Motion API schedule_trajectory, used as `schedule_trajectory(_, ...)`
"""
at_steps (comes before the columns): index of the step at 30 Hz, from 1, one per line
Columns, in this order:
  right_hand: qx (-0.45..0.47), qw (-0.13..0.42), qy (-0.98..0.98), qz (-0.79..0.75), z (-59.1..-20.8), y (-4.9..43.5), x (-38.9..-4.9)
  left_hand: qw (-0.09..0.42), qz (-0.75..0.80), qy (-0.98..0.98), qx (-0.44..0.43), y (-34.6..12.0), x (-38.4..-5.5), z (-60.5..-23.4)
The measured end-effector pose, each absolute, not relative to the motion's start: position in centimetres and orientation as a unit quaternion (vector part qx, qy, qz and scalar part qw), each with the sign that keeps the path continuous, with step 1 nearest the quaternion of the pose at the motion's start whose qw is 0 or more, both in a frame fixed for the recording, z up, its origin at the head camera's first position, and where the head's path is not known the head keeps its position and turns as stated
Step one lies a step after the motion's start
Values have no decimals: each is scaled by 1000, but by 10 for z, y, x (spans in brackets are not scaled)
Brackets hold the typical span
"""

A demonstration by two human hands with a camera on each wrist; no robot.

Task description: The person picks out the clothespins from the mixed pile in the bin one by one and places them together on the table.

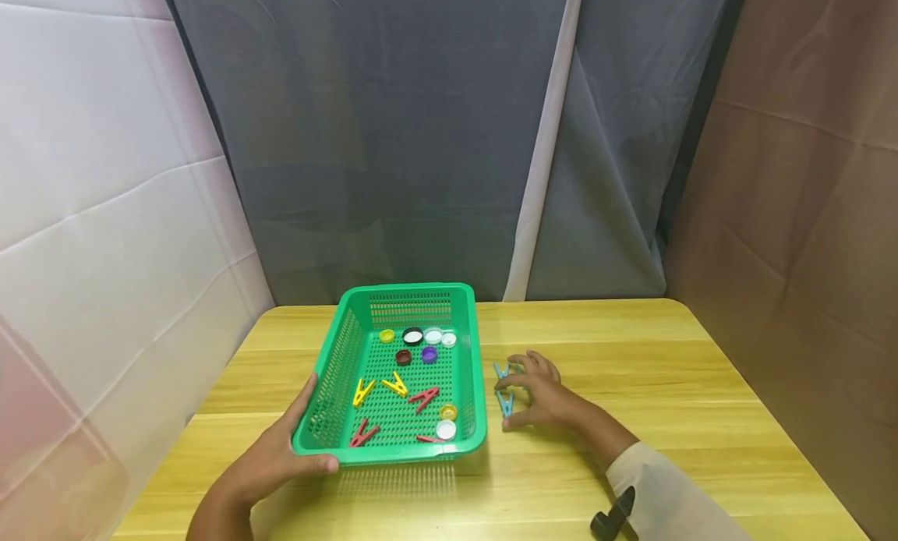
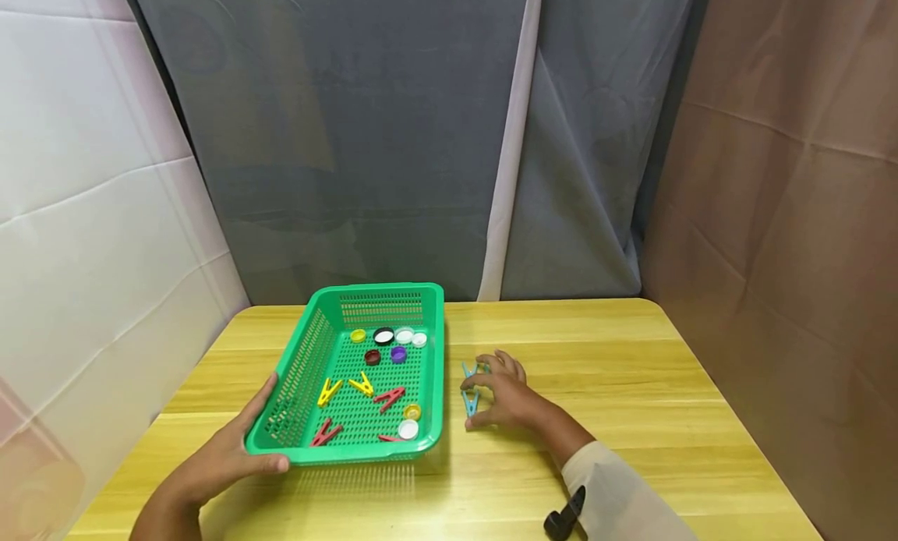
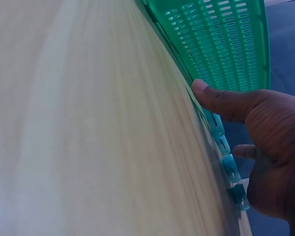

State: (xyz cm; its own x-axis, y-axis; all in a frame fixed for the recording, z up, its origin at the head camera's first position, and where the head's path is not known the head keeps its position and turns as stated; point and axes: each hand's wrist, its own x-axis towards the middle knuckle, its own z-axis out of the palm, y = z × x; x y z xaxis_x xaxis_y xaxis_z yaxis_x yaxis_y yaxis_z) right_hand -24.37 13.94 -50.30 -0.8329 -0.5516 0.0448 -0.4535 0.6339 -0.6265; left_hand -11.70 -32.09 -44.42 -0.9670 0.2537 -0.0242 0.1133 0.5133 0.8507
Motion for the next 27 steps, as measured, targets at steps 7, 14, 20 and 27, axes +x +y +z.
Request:
schedule_trajectory(7, -282, 77, 900, -323, -504, 140, -244, 70, 491, 862, 107, -321, -117, -443)
schedule_trajectory(14, -287, 74, 900, -321, -506, 140, -245, 72, 498, 858, 105, -320, -116, -444)
schedule_trajectory(20, -285, 72, 900, -322, -505, 140, -244, 71, 495, 859, 109, -321, -117, -444)
schedule_trajectory(27, -276, 71, 903, -321, -503, 139, -244, 75, 494, 860, 106, -322, -117, -442)
